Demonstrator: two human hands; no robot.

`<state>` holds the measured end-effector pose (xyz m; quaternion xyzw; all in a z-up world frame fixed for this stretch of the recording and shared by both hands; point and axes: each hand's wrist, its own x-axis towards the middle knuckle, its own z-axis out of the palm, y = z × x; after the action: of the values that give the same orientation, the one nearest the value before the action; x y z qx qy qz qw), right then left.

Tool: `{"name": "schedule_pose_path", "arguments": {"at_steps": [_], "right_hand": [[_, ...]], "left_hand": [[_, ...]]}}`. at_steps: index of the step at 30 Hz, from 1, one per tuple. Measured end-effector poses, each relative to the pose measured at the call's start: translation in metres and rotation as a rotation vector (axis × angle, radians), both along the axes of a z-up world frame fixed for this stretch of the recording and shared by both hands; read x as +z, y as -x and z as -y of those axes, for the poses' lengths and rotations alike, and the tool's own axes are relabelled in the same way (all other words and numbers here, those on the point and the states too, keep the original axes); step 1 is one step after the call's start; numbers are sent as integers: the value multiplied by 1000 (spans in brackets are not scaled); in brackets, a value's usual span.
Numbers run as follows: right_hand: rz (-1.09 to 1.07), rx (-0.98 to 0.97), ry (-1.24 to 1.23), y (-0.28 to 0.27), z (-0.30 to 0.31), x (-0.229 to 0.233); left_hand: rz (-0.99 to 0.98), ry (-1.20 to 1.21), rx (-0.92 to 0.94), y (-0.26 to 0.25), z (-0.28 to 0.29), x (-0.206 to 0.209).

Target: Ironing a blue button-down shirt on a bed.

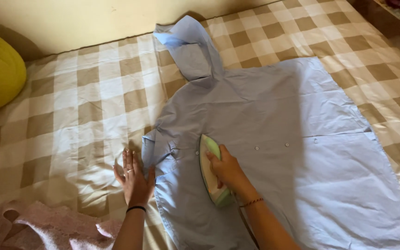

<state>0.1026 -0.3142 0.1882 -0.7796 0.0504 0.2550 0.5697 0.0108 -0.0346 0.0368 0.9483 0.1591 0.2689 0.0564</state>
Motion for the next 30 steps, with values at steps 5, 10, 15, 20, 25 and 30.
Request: {"name": "schedule_pose_path", "arguments": {"at_steps": [5,10,15,20,25,30], "right_hand": [[-152,24,-37,38,25,-5],[-137,-56,-13,28,15,-20],[-36,-53,24,8,-2,-6],[-118,-72,95,43,29,-5],[-101,-85,-74,37,32,-30],[-56,-23,31,20,20,-7]], "left_hand": [[-63,62,-2,-1,0,1],[-45,52,-2,-5,3,7],[-3,40,-11,-3,3,6],[6,41,-11,-5,1,5],[-8,34,-2,-4,0,0],[-15,40,6,-2,2,2]]}}
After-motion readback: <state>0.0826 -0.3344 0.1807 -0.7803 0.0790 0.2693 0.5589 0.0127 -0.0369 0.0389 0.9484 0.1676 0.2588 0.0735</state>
